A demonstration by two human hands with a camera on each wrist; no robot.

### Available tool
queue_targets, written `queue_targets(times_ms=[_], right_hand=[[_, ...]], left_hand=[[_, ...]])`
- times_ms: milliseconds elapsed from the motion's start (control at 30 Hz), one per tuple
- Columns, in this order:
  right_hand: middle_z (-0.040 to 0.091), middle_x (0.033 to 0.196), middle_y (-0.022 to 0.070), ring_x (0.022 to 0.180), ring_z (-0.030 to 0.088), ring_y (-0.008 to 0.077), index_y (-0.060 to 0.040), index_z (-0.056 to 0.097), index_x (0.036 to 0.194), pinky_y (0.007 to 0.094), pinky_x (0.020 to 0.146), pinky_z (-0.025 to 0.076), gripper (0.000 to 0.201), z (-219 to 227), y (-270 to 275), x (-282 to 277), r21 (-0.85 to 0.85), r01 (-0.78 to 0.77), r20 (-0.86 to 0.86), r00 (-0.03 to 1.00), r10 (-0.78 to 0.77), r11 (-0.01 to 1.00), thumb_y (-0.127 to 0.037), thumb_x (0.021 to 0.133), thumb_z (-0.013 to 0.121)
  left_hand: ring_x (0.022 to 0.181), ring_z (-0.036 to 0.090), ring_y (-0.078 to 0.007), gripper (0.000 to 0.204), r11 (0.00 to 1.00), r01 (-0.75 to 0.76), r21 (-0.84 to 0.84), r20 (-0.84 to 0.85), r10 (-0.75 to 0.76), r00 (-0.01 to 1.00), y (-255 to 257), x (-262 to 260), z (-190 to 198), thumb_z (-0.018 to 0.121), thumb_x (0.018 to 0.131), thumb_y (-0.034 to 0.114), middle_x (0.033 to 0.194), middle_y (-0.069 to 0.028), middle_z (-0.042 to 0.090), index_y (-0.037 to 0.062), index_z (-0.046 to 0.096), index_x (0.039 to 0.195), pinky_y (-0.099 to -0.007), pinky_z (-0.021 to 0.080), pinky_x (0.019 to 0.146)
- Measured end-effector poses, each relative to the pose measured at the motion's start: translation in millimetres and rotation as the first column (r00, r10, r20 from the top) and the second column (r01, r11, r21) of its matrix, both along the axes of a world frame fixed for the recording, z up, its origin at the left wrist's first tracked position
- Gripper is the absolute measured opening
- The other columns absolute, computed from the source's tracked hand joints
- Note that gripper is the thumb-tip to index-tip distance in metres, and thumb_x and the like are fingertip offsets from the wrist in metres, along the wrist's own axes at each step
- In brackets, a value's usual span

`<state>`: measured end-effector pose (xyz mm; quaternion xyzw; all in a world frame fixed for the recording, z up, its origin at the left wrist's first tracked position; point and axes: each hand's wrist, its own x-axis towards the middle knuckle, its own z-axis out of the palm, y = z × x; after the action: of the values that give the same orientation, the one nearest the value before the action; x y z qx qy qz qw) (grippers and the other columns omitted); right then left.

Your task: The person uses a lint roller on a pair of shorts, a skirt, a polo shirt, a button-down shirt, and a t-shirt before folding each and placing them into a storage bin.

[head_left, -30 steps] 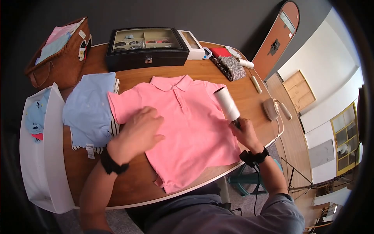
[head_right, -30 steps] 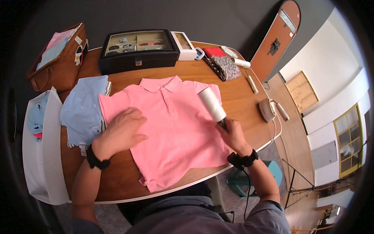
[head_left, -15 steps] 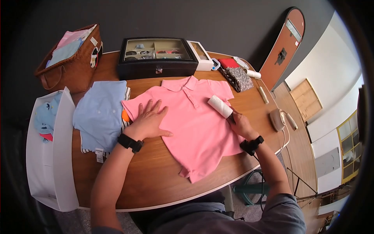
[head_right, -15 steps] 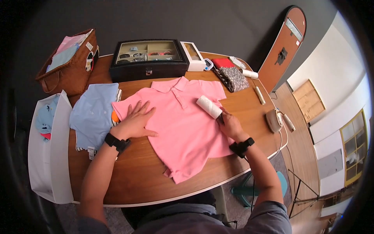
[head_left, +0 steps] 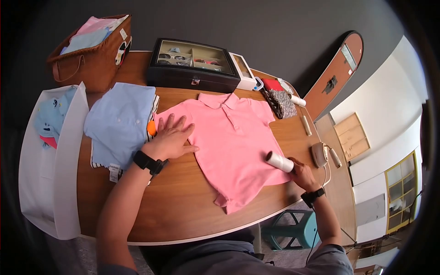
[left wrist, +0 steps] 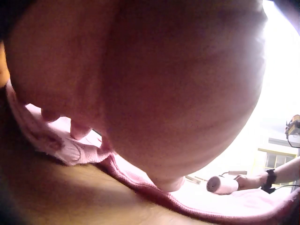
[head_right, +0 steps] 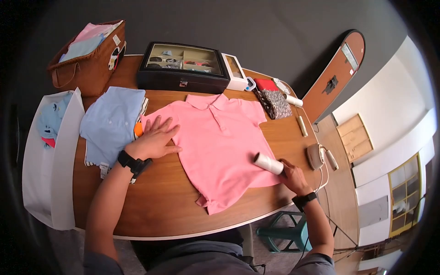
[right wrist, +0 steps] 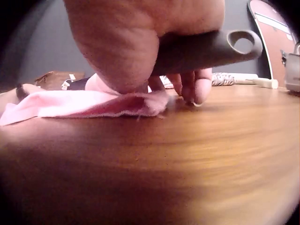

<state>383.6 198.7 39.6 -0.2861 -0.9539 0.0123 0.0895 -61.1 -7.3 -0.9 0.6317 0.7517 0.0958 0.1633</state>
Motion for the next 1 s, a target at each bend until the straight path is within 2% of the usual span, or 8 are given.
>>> queue_targets(times_ms=[133,200,267,367,467,567,733,1000], right_hand=[[0.068,0.076,0.0183,0.072,0.066,0.0402,-0.0037,0.07,0.09,0.0455,0.063,0.053,0.015,9.4,20.6,24.0,0.158,0.168,0.141,0.971,-0.191,0.973,-0.014,0.079,0.071],[0.066,0.072,0.0196,0.065,0.065,0.0376,-0.0006,0.07,0.083,0.0426,0.059,0.05,0.019,17.7,21.8,1.1,0.045,0.335,0.023,0.941,-0.336,0.941,-0.019,0.08,0.075],[0.06,0.062,0.0131,0.059,0.056,0.0103,0.0031,0.07,0.088,0.035,0.055,0.045,0.026,6.8,27.4,-27.5,-0.259,0.237,-0.182,0.94,-0.288,0.937,-0.022,0.083,0.076],[0.048,0.063,-0.0027,0.057,0.043,0.0058,0.0016,0.062,0.082,0.0289,0.05,0.039,0.03,9.9,5.3,-99.4,-0.545,0.146,-0.153,0.951,-0.269,0.826,-0.027,0.091,0.069],[0.054,0.063,-0.001,0.051,0.051,0.0079,-0.0004,0.064,0.084,0.0262,0.046,0.042,0.032,-1.6,2.7,-156.3,-0.75,0.104,-0.126,0.947,-0.297,0.653,-0.031,0.095,0.064],[0.056,0.063,0.0023,0.053,0.052,0.0098,0.0017,0.065,0.088,0.0284,0.049,0.044,0.037,-21.2,9.5,-181.0,-0.74,0.065,-0.2,0.929,-0.311,0.67,-0.034,0.095,0.063],[0.065,0.076,0.0271,0.07,0.065,0.0416,0.0043,0.064,0.092,0.0493,0.065,0.05,0.038,-45.1,31.6,-160.4,-0.151,0.21,-0.17,0.957,-0.235,0.966,-0.033,0.096,0.058],[0.066,0.087,0.0281,0.08,0.064,0.0466,0.0024,0.063,0.101,0.0528,0.072,0.049,0.03,-46.9,36.7,-135.1,-0.064,0.323,-0.093,0.94,-0.328,0.944,-0.026,0.094,0.057]], left_hand=[[0.147,0.012,-0.0467,0.078,0.999,-0.02,0.037,0.009,0.019,1.0,2.1,0.6,-0.5,0.051,0.092,0.061,0.159,-0.0222,0.021,0.0133,0.034,0.151,-0.0611,0.012,0.116],[0.147,0.013,-0.0459,0.077,0.998,-0.042,0.036,0.011,0.042,0.999,3.8,4.8,2.6,0.051,0.093,0.06,0.158,-0.0223,0.022,0.0121,0.034,0.151,-0.0617,0.012,0.116],[0.147,0.015,-0.0449,0.077,0.997,-0.029,0.068,-0.025,0.031,0.999,3.5,10.9,1.7,0.051,0.093,0.059,0.158,-0.0222,0.023,0.01,0.035,0.15,-0.0627,0.013,0.116],[0.147,0.015,-0.0446,0.078,0.997,-0.004,0.08,-0.019,0.005,1.0,1.1,15.4,-0.5,0.054,0.092,0.057,0.159,-0.0215,0.022,0.0094,0.034,0.15,-0.0647,0.013,0.115],[0.147,0.014,-0.0445,0.079,0.997,0.013,0.079,-0.04,-0.01,0.999,3.9,13.3,-5.3,0.057,0.09,0.056,0.16,-0.0202,0.02,0.0116,0.034,0.151,-0.0673,0.012,0.113],[0.147,0.012,-0.046,0.08,0.999,0.002,0.054,-0.033,0.0,0.999,3.2,11.6,-4.0,0.059,0.088,0.057,0.16,-0.0187,0.02,0.0146,0.034,0.151,-0.069,0.01,0.113],[0.146,0.011,-0.0483,0.081,0.998,-0.024,0.053,-0.015,0.025,1.0,3.2,12.3,-6.3,0.06,0.086,0.059,0.161,-0.0151,0.02,0.0187,0.035,0.152,-0.0698,0.007,0.113],[0.127,0.046,-0.0408,0.065,0.997,-0.046,0.066,-0.183,0.058,0.981,-8.1,51.4,18.6,0.072,0.08,0.047,0.136,-0.0196,0.052,0.0073,0.058,0.13,-0.0591,0.042,0.098]])
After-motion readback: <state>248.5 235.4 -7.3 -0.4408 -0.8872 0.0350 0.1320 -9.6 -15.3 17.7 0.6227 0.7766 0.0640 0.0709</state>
